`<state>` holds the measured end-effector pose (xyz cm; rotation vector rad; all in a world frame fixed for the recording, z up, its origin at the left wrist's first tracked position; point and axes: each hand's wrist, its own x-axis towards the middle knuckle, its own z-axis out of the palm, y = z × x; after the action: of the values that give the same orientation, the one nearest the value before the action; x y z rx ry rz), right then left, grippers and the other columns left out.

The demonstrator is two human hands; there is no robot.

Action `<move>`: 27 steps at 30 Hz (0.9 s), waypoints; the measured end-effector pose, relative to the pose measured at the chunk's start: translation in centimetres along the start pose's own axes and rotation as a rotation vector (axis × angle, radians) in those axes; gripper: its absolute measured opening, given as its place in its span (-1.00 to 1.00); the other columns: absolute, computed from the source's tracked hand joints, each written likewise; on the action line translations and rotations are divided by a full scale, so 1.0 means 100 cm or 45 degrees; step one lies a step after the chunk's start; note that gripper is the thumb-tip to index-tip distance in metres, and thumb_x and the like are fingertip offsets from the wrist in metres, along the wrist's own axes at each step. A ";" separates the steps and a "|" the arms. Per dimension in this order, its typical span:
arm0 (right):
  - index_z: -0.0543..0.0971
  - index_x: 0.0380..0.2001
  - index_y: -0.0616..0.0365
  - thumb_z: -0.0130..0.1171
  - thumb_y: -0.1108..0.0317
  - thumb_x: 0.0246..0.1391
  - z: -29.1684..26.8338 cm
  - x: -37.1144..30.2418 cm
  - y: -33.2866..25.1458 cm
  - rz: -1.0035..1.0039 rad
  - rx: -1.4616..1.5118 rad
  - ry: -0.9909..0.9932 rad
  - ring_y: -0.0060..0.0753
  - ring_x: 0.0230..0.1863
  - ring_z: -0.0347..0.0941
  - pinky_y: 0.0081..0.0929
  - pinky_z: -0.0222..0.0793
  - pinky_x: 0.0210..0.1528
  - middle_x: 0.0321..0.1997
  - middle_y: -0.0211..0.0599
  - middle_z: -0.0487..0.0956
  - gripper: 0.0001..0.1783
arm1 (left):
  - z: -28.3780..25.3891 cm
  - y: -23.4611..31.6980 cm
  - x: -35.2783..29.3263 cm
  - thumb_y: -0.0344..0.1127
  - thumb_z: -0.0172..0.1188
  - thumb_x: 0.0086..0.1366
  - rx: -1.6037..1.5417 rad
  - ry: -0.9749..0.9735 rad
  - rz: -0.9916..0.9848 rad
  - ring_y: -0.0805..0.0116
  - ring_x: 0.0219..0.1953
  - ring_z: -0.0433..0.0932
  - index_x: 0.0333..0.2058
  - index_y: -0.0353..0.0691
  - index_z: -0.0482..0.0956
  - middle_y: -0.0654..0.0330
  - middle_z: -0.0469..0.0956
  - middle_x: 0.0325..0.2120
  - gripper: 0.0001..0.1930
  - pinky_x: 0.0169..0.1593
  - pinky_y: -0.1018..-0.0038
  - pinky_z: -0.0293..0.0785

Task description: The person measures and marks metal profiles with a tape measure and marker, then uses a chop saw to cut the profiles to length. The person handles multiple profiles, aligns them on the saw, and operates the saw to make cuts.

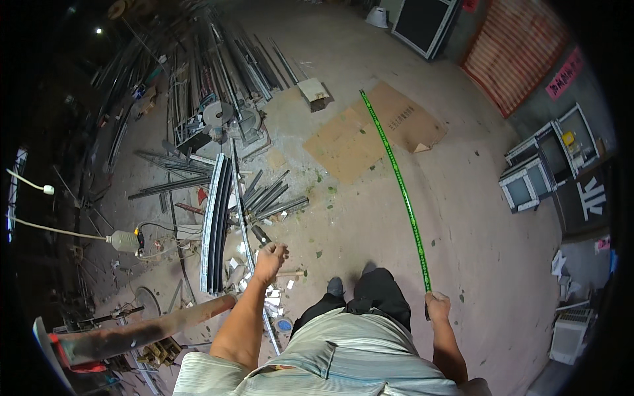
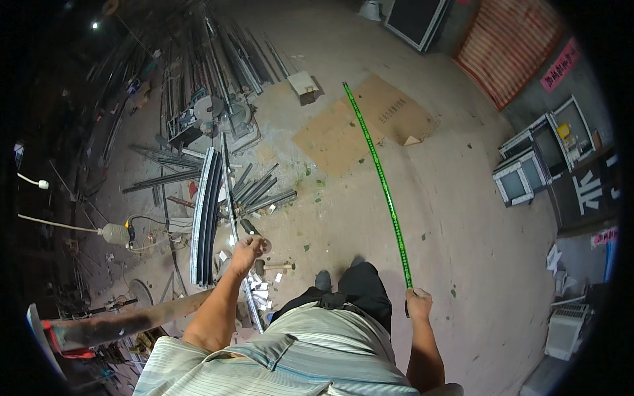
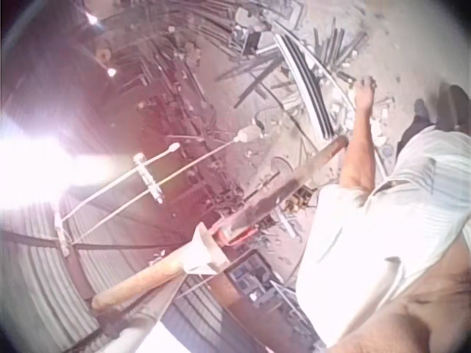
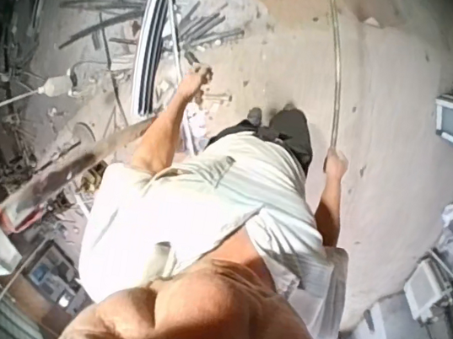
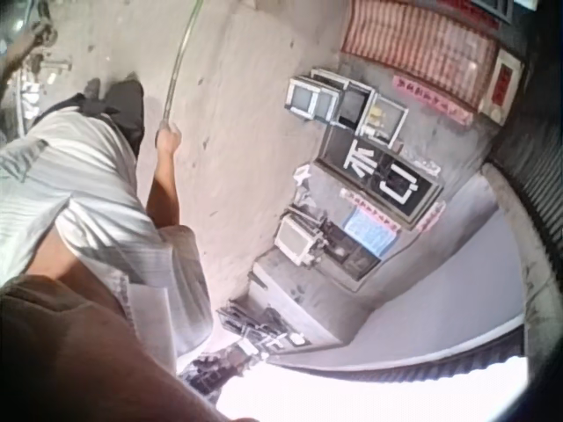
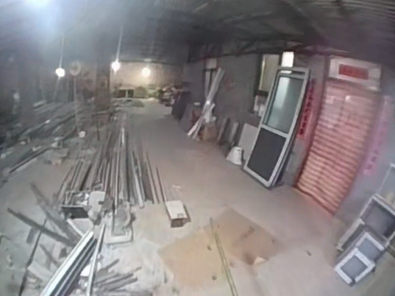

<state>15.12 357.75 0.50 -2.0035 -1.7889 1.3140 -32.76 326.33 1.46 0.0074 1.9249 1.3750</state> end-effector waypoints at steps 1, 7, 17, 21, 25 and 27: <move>0.75 -0.38 0.29 0.31 0.34 0.27 0.007 0.012 -0.034 0.003 0.007 -0.018 -0.60 -0.54 0.38 -0.46 0.26 -0.48 -0.56 -0.52 0.54 -0.77 | 0.002 0.021 0.014 -0.16 0.21 0.51 0.000 0.038 -0.059 0.50 -0.40 0.58 -0.16 -0.32 0.67 0.23 0.67 -0.38 -0.70 -0.33 0.54 0.44; 0.74 -0.38 0.33 0.34 0.29 0.26 0.054 0.150 -0.140 -0.029 0.055 -0.176 -0.59 -0.54 0.38 -0.46 0.31 -0.44 -0.57 -0.49 0.56 -0.73 | 0.018 -0.016 0.086 -0.09 0.15 0.56 0.016 0.128 -0.155 0.51 -0.48 0.50 -0.25 -0.27 0.65 0.24 0.63 -0.46 -0.66 -0.41 0.52 0.35; 0.67 -0.47 0.27 0.33 0.25 0.27 0.109 0.386 -0.381 -0.140 -0.184 -0.316 -0.48 -0.61 0.41 -0.35 0.33 -0.51 -0.60 -0.38 0.56 -0.69 | 0.025 -0.100 0.104 -0.14 0.21 0.53 -0.930 -0.038 -0.821 0.33 -0.34 0.68 -0.06 -0.21 0.67 0.14 0.72 -0.33 -0.74 -0.24 0.40 0.53; 0.66 -0.51 0.21 0.31 0.28 0.29 0.126 0.446 -0.494 -0.077 -0.087 -0.356 -0.47 -0.66 0.37 -0.36 0.29 -0.55 -0.62 -0.43 0.53 -0.70 | 0.096 0.117 0.180 -0.14 0.17 0.57 -0.460 0.387 -0.521 0.36 -0.31 0.68 -0.09 -0.28 0.68 0.15 0.73 -0.29 -0.70 -0.25 0.41 0.57; 0.63 -0.52 0.19 0.30 0.32 0.29 0.172 0.472 -0.572 -0.071 -0.035 -0.485 -0.50 -0.64 0.37 -0.39 0.28 -0.54 -0.60 -0.44 0.53 -0.71 | 0.090 0.184 0.247 -0.01 0.22 0.57 -0.334 0.370 -0.332 0.27 -0.13 0.71 -0.02 -0.30 0.66 0.09 0.74 -0.19 -0.60 0.01 0.31 0.63; 0.63 -0.51 0.17 0.32 0.34 0.28 0.201 0.503 -0.576 -0.145 -0.077 -0.476 -0.52 -0.65 0.35 -0.41 0.24 -0.56 -0.59 -0.43 0.54 -0.73 | 0.086 0.194 0.281 -0.02 0.20 0.58 -0.327 0.369 -0.354 0.25 -0.12 0.71 -0.02 -0.29 0.66 0.09 0.74 -0.18 -0.61 0.01 0.31 0.63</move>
<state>-45.43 408.65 -0.62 -1.7387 -2.0842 1.7042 -55.68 353.05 0.10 -0.5911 1.8747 1.4802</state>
